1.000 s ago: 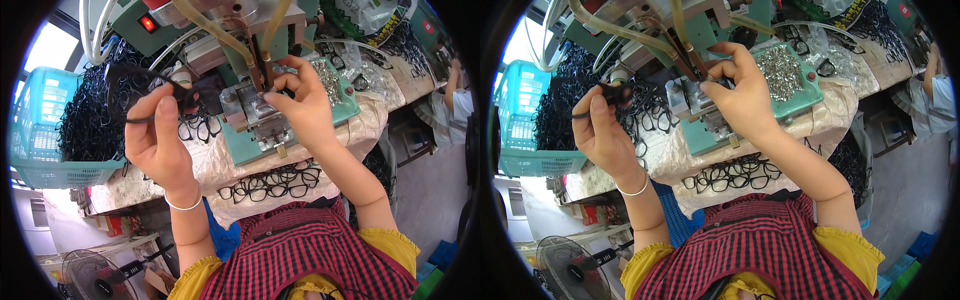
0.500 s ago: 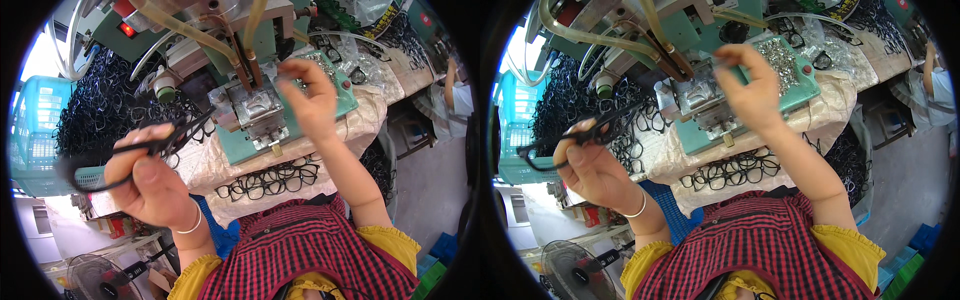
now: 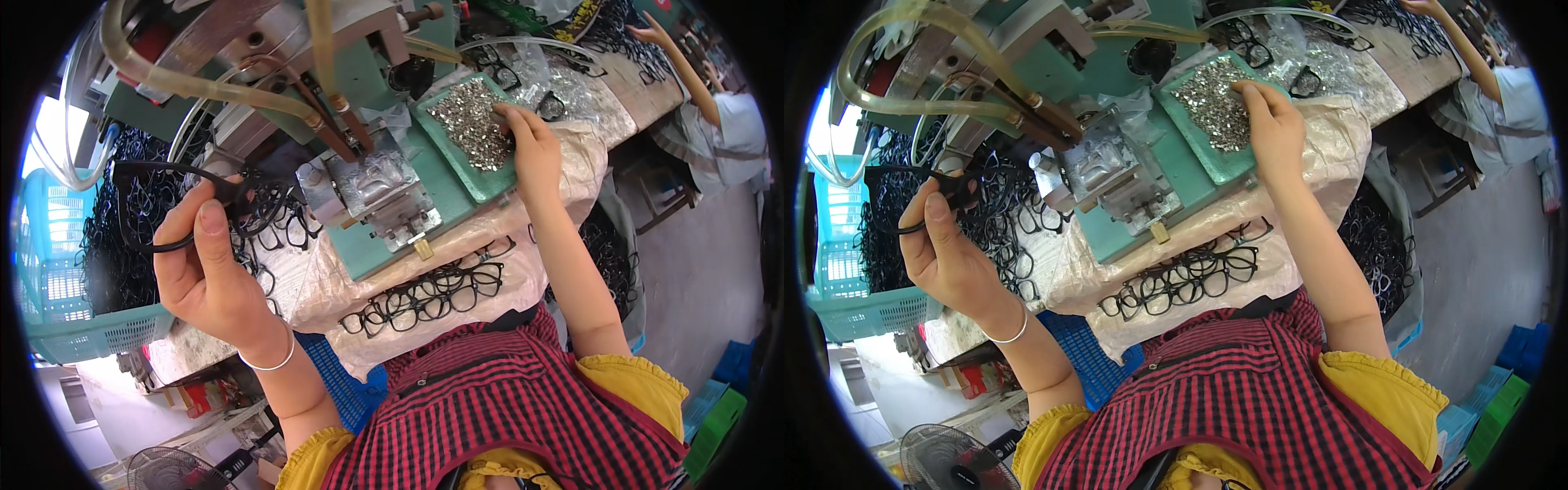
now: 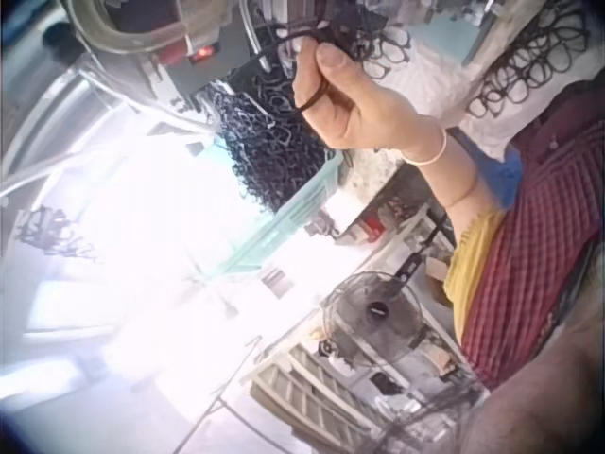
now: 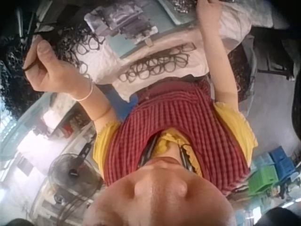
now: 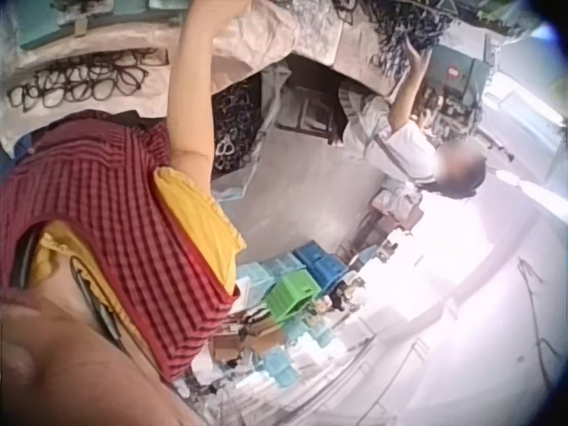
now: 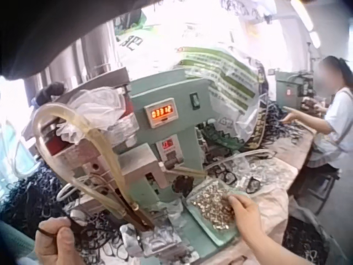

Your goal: The person repeatedly picks up black eyeglass frames from a pile, places them into a green fixture on a machine, and presses a lever to secure small metal components. The person then removes the frames and places them on the table, repeating this process continuously.

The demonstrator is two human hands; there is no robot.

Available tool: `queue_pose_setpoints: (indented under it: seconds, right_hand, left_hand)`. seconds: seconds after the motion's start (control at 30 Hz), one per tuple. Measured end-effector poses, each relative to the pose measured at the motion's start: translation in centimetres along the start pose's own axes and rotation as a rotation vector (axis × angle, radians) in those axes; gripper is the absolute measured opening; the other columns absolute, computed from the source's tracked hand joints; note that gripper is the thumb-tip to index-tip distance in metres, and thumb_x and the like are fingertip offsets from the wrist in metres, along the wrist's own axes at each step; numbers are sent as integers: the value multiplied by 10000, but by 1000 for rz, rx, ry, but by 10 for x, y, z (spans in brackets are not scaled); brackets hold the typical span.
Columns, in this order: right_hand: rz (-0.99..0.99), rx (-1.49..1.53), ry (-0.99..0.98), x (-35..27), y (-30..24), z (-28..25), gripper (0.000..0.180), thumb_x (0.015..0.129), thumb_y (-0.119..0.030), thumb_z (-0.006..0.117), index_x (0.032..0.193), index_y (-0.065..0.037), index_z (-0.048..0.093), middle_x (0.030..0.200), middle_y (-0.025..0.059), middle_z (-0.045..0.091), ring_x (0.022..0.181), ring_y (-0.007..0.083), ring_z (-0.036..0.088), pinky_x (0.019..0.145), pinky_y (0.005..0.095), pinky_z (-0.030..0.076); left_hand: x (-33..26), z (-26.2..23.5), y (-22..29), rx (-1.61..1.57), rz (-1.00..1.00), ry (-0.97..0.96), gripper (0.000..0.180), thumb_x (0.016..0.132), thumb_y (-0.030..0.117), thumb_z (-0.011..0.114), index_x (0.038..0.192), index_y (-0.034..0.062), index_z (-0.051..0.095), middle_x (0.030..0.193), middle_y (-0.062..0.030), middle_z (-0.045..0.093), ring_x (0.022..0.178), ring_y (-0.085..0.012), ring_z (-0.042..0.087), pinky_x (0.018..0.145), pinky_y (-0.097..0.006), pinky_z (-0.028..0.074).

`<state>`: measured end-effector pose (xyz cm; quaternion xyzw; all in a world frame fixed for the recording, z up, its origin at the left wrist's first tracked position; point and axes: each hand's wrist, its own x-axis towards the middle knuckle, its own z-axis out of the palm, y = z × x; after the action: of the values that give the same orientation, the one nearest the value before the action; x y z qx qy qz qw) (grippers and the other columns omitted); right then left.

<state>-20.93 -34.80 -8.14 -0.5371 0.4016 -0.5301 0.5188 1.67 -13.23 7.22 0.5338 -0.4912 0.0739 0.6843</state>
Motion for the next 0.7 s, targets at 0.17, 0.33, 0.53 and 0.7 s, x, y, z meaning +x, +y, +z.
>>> queue_pose_setpoints:
  seconds: [0.17,0.33,0.53,0.7]
  right_hand:
    - [3,56,-58,13,-7,18,161,878,-81,691,1007,-8,754,961,38,735,896,101,645,817,230,485]
    - [-250,45,-342,-33,-64,53,128,809,-51,725,932,-20,744,910,49,730,849,153,669,779,277,512]
    - [-288,97,-311,-48,-73,88,150,828,-31,704,977,-8,698,907,63,710,831,147,658,781,268,504]
    - [-9,213,-364,-39,-74,76,125,864,-49,701,978,2,709,932,48,714,858,105,646,803,246,500]
  left_hand:
    - [-10,1,5,16,4,-28,174,986,67,589,1076,-79,619,987,-210,686,871,-226,676,778,-338,587]
    - [-48,-16,-11,-56,-10,-9,143,1000,66,539,1073,-43,596,1013,-204,674,885,-221,662,785,-342,578]
    - [-34,-9,3,-210,86,30,183,1018,103,505,1111,-33,585,1018,-213,680,904,-229,682,750,-362,603]
    - [-29,-8,4,-182,-50,26,174,1010,107,535,1090,-38,589,1002,-207,673,873,-238,665,741,-368,594]
